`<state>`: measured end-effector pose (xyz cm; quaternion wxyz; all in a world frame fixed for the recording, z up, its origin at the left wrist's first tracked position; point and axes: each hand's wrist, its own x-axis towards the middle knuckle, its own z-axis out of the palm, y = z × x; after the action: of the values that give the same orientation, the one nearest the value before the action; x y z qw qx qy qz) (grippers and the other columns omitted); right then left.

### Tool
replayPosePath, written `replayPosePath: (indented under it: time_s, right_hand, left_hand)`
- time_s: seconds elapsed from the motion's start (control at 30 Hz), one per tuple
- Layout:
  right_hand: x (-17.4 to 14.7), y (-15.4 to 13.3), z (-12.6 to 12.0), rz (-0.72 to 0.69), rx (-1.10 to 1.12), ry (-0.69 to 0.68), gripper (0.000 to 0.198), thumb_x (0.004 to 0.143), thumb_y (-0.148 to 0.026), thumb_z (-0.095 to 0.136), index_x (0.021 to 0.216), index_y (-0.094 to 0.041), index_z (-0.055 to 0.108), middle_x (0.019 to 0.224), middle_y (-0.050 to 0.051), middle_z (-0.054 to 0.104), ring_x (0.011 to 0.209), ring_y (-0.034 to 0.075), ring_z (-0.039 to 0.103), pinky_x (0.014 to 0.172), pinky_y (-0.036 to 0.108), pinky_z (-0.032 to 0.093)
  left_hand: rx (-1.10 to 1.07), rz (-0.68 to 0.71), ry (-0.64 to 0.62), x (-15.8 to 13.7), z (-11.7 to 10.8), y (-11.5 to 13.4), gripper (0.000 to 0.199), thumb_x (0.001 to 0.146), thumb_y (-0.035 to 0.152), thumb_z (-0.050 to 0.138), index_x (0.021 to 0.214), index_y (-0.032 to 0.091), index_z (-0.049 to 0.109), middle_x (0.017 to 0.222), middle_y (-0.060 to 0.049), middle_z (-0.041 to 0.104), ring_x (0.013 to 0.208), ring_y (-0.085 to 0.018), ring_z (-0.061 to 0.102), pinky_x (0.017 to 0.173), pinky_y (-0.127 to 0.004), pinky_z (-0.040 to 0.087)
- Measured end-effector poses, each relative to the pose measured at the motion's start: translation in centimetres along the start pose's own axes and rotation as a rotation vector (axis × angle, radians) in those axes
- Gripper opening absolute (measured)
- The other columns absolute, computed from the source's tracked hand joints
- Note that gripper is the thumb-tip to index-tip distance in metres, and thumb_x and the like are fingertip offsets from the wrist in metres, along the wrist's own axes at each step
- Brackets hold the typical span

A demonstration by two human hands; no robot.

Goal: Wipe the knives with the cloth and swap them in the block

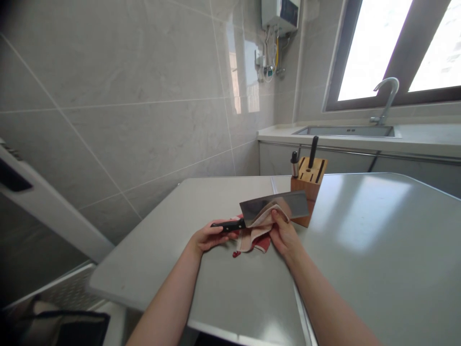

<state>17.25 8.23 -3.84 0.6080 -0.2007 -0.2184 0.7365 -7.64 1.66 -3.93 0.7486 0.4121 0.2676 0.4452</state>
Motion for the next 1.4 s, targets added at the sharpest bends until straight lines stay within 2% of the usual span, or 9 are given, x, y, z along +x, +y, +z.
replayPosePath:
  time_s: [0.1, 0.17, 0.23, 0.4, 0.53, 0.73, 0.93, 1.17, 1.4]
  right_hand:
    - [-0.1, -0.1, 0.1, -0.006, 0.032, 0.008, 0.039, 0.055, -0.023, 0.087, 0.090, -0.020, 0.070, 0.092, -0.001, 0.075, 0.084, 0.015, 0.069, 0.083, 0.025, 0.057]
    - [-0.2, -0.2, 0.3, 0.004, 0.034, -0.006, 0.037, 0.055, -0.023, 0.087, 0.088, -0.021, 0.070, 0.092, -0.002, 0.075, 0.084, 0.014, 0.069, 0.083, 0.024, 0.057]
    - [-0.4, -0.2, 0.4, 0.014, 0.020, -0.032, 0.034, 0.058, -0.023, 0.086, 0.088, -0.022, 0.070, 0.094, -0.002, 0.075, 0.086, 0.014, 0.069, 0.086, 0.025, 0.056]
    - [-1.1, 0.1, 0.9, 0.072, -0.054, -0.095, 0.031, 0.062, -0.028, 0.084, 0.089, -0.022, 0.070, 0.097, 0.001, 0.075, 0.090, 0.016, 0.069, 0.089, 0.030, 0.054]
    - [-1.5, 0.9, 1.1, 0.149, -0.175, -0.205, 0.028, 0.065, -0.032, 0.082, 0.087, -0.020, 0.071, 0.091, 0.004, 0.075, 0.083, 0.018, 0.069, 0.084, 0.032, 0.055]
    - [-2.1, 1.4, 1.0, 0.232, -0.334, -0.354, 0.020, 0.070, -0.031, 0.079, 0.084, -0.018, 0.071, 0.084, 0.004, 0.075, 0.076, 0.018, 0.069, 0.076, 0.031, 0.056]
    - [-2.2, 1.3, 1.0, 0.209, -0.370, -0.299, 0.021, 0.065, -0.026, 0.081, 0.083, -0.018, 0.072, 0.082, 0.003, 0.074, 0.074, 0.016, 0.069, 0.075, 0.027, 0.056]
    - [-2.1, 1.2, 1.3, 0.193, -0.323, -0.282, 0.018, 0.067, -0.027, 0.081, 0.081, -0.020, 0.072, 0.080, 0.002, 0.074, 0.071, 0.015, 0.068, 0.072, 0.027, 0.056]
    - [-1.7, 1.0, 1.6, 0.145, -0.237, -0.151, 0.029, 0.061, -0.026, 0.084, 0.086, -0.019, 0.072, 0.090, 0.004, 0.075, 0.081, 0.018, 0.069, 0.080, 0.031, 0.056]
  left_hand:
    - [0.105, -0.046, -0.038, 0.4, 0.1, -0.1, 0.055, 0.071, 0.020, 0.072, 0.123, 0.005, 0.061, 0.089, -0.016, 0.068, 0.066, -0.012, 0.061, 0.045, -0.016, 0.032]
    - [0.130, -0.035, -0.032, 0.7, 0.4, -0.2, 0.055, 0.067, 0.020, 0.074, 0.120, 0.008, 0.064, 0.090, -0.015, 0.067, 0.056, -0.007, 0.051, 0.044, -0.017, 0.024]
    - [0.143, -0.028, -0.012, 0.8, 0.7, -0.3, 0.052, 0.067, 0.021, 0.074, 0.117, 0.011, 0.066, 0.094, -0.015, 0.067, 0.052, -0.004, 0.045, 0.046, -0.018, 0.023]
    - [0.204, -0.041, 0.027, 1.0, 1.0, -0.4, 0.050, 0.072, 0.029, 0.074, 0.118, 0.012, 0.065, 0.093, -0.016, 0.068, 0.053, -0.005, 0.046, 0.049, -0.019, 0.027]
    - [0.230, -0.091, 0.055, 1.1, 0.9, -0.5, 0.050, 0.070, 0.029, 0.078, 0.115, 0.010, 0.066, 0.094, -0.016, 0.069, 0.062, -0.009, 0.056, 0.057, -0.020, 0.039]
    - [0.215, -0.125, 0.062, 1.1, 0.6, -0.5, 0.053, 0.069, 0.026, 0.080, 0.117, 0.011, 0.066, 0.098, -0.015, 0.070, 0.067, -0.009, 0.061, 0.066, -0.021, 0.047]
    - [0.227, -0.138, 0.095, 1.1, 0.9, -0.4, 0.056, 0.065, 0.023, 0.082, 0.118, 0.012, 0.067, 0.099, -0.015, 0.071, 0.068, -0.010, 0.063, 0.070, -0.022, 0.049]
    - [0.208, -0.135, 0.104, 1.0, 0.9, -0.3, 0.054, 0.069, 0.023, 0.079, 0.120, 0.012, 0.066, 0.100, -0.015, 0.071, 0.068, -0.010, 0.063, 0.069, -0.021, 0.049]
    - [0.155, -0.141, 0.080, 1.0, 0.7, -0.3, 0.045, 0.072, 0.021, 0.076, 0.115, 0.010, 0.068, 0.103, -0.017, 0.070, 0.072, -0.012, 0.066, 0.072, -0.021, 0.051]
